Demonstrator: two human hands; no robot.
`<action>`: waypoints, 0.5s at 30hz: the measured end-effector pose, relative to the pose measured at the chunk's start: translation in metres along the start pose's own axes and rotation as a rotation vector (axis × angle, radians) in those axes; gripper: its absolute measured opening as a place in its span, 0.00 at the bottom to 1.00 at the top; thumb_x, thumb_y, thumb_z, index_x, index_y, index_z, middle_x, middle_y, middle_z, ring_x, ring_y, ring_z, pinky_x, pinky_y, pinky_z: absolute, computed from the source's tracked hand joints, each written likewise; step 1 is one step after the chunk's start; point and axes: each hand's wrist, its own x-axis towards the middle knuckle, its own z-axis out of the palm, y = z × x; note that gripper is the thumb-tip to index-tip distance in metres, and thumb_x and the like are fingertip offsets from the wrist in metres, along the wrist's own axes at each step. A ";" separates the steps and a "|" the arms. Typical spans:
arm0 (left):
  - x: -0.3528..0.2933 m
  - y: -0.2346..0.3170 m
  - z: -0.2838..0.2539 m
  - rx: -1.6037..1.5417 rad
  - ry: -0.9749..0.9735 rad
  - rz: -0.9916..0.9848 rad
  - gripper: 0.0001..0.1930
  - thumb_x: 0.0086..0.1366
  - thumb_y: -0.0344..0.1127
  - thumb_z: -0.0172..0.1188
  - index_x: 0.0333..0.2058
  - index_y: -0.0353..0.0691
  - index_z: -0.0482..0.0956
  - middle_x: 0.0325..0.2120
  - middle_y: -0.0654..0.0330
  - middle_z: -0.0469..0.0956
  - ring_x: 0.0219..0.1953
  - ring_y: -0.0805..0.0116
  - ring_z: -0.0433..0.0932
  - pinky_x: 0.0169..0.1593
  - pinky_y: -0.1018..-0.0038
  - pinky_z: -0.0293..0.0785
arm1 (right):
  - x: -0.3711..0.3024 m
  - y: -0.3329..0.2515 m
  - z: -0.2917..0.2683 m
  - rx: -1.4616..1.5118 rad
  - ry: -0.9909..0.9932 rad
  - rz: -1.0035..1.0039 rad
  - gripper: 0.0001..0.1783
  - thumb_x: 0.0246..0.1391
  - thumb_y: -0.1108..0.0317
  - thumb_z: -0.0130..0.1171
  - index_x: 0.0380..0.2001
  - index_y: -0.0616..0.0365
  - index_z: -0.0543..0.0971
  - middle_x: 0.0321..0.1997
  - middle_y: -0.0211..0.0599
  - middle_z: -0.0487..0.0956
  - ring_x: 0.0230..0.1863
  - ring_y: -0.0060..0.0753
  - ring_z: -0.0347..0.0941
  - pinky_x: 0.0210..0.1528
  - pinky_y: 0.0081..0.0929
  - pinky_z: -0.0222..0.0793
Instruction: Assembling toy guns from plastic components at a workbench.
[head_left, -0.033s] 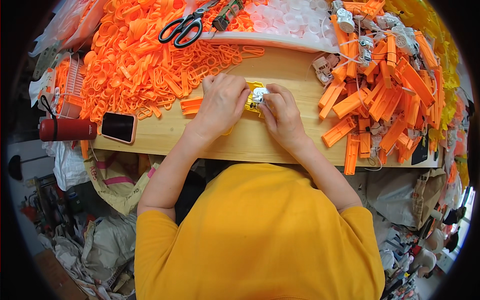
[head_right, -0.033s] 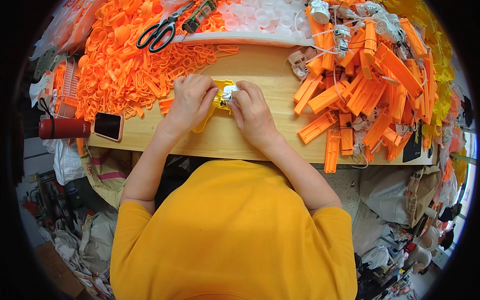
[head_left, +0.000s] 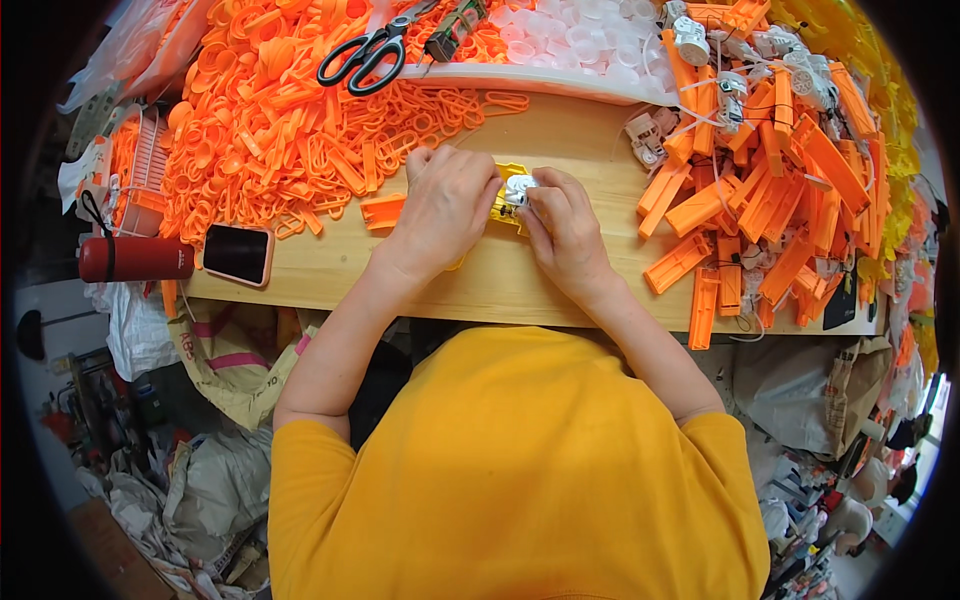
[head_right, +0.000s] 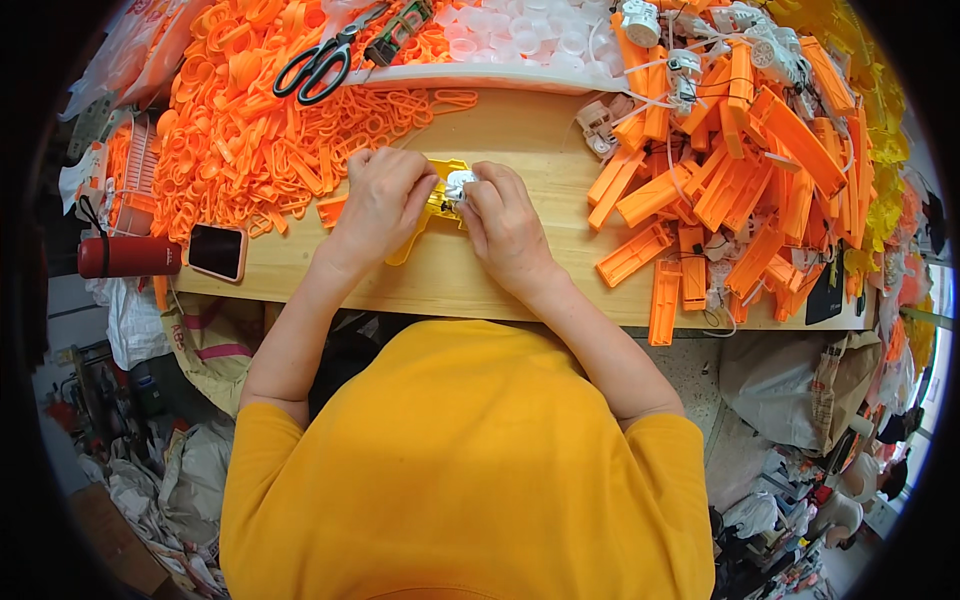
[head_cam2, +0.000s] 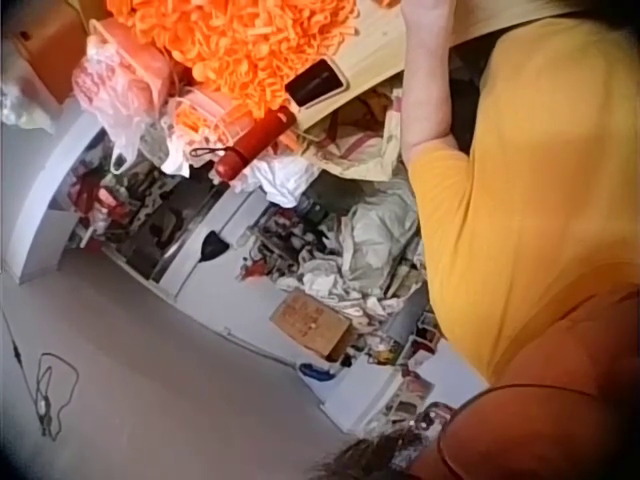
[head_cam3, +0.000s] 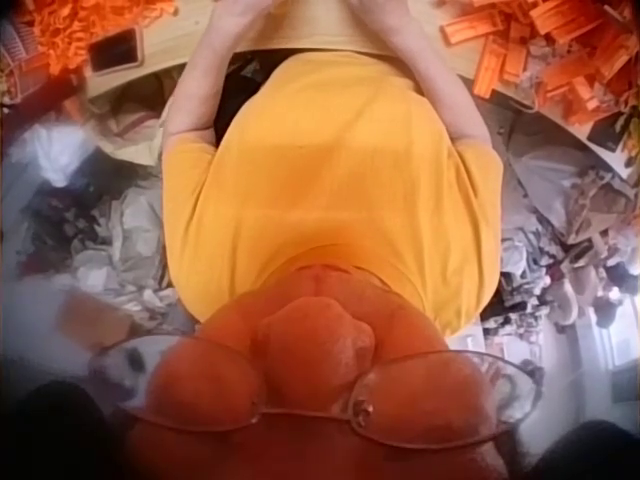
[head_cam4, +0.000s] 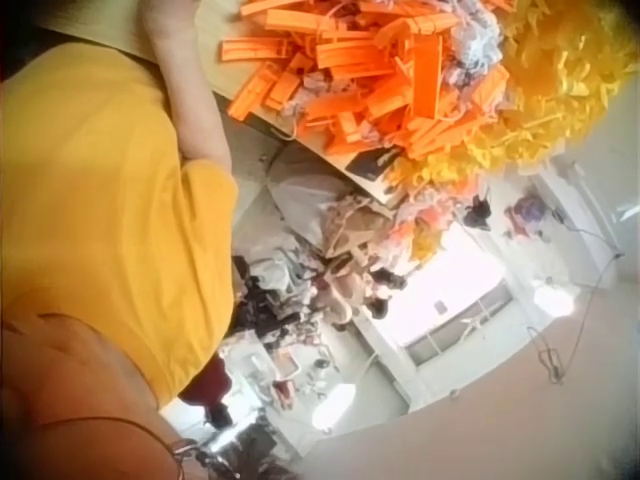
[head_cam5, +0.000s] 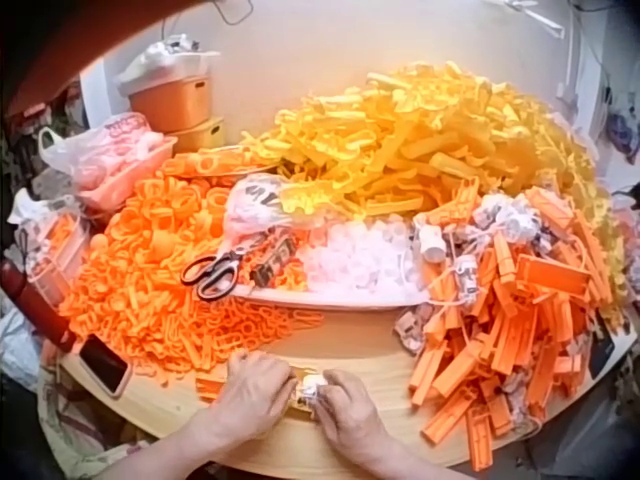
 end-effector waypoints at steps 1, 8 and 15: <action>0.002 0.002 -0.001 0.068 0.018 0.068 0.04 0.55 0.29 0.61 0.25 0.40 0.75 0.25 0.60 0.74 0.35 0.60 0.71 0.46 0.62 0.57 | 0.000 0.000 0.000 -0.008 0.006 -0.016 0.17 0.46 0.80 0.63 0.40 0.63 0.70 0.48 0.52 0.72 0.48 0.52 0.71 0.48 0.36 0.71; 0.007 0.022 -0.034 0.294 -0.066 0.190 0.05 0.53 0.31 0.62 0.21 0.41 0.76 0.19 0.60 0.73 0.29 0.61 0.73 0.43 0.62 0.61 | 0.000 0.004 0.000 -0.006 0.018 -0.041 0.17 0.46 0.80 0.63 0.40 0.63 0.71 0.48 0.52 0.73 0.48 0.52 0.71 0.48 0.36 0.71; -0.041 0.044 0.000 -0.119 -0.162 -0.006 0.03 0.56 0.31 0.61 0.26 0.40 0.79 0.18 0.59 0.74 0.22 0.57 0.75 0.29 0.65 0.65 | 0.000 0.003 -0.002 0.042 0.009 0.015 0.14 0.47 0.78 0.64 0.38 0.62 0.73 0.48 0.51 0.73 0.48 0.50 0.72 0.46 0.34 0.72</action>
